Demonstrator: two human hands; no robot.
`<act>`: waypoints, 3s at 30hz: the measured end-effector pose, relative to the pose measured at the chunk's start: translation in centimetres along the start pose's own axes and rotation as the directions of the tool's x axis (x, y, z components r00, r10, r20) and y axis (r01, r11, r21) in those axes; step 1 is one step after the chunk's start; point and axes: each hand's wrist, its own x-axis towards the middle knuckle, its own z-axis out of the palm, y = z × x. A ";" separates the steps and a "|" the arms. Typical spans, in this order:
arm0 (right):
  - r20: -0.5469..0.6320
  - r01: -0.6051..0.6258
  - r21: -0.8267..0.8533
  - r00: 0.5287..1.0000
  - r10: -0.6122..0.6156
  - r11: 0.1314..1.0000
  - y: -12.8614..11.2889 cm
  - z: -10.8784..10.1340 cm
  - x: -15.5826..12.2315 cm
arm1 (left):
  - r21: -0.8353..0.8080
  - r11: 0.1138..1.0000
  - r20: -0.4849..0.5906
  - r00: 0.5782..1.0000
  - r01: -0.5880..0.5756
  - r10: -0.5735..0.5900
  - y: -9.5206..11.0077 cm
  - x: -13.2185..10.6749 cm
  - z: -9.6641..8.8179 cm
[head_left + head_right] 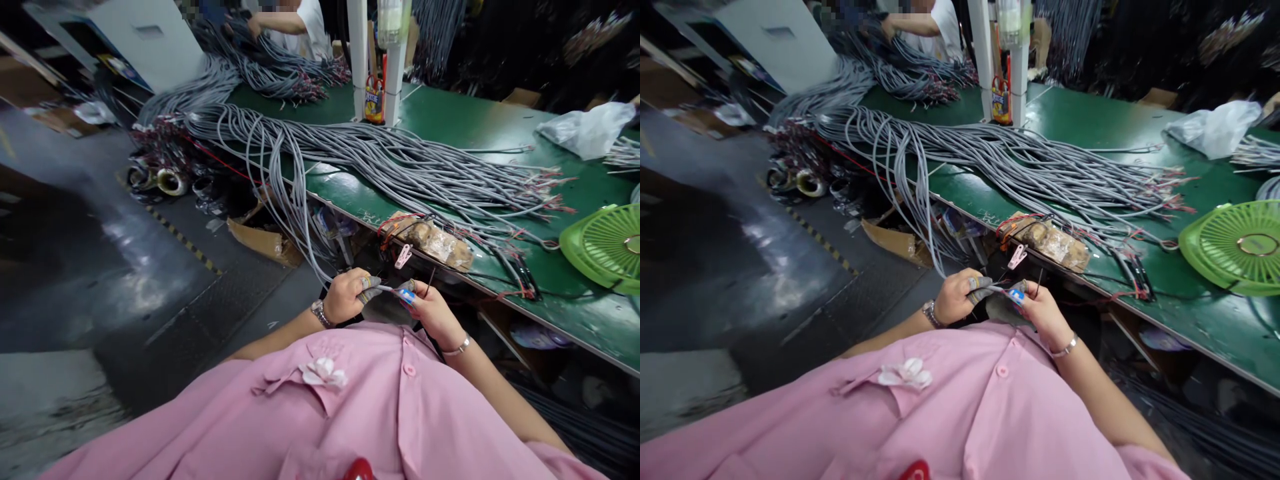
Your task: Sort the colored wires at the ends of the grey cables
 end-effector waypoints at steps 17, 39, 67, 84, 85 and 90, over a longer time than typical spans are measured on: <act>0.186 0.587 -0.719 0.678 -0.711 0.372 -1.3 1.8 -0.1 | -0.828 0.182 0.390 0.779 0.530 -0.492 -0.8 -0.5 -0.6; 0.520 0.583 -0.353 0.772 -0.364 0.732 -2.3 4.9 2.3 | -0.645 0.186 0.711 0.671 0.741 -0.211 -3.1 0.8 -3.5; -0.017 0.022 0.159 1.000 -0.020 0.987 -0.5 -1.4 5.8 | -0.660 0.625 0.367 0.905 0.417 -0.216 -1.1 7.7 -1.9; -0.172 0.143 0.411 0.982 -0.077 0.900 0.0 0.7 7.7 | -0.663 0.497 0.485 0.827 0.559 -0.283 -4.5 6.0 2.0; -0.179 0.151 0.399 0.980 -0.085 0.904 0.0 0.8 7.7 | -0.661 0.492 0.492 0.823 0.566 -0.286 -4.5 6.0 2.1; -0.209 0.186 0.333 0.970 -0.120 0.924 -0.2 1.1 7.5 | -0.651 0.487 0.525 0.809 0.582 -0.265 -4.3 6.0 2.3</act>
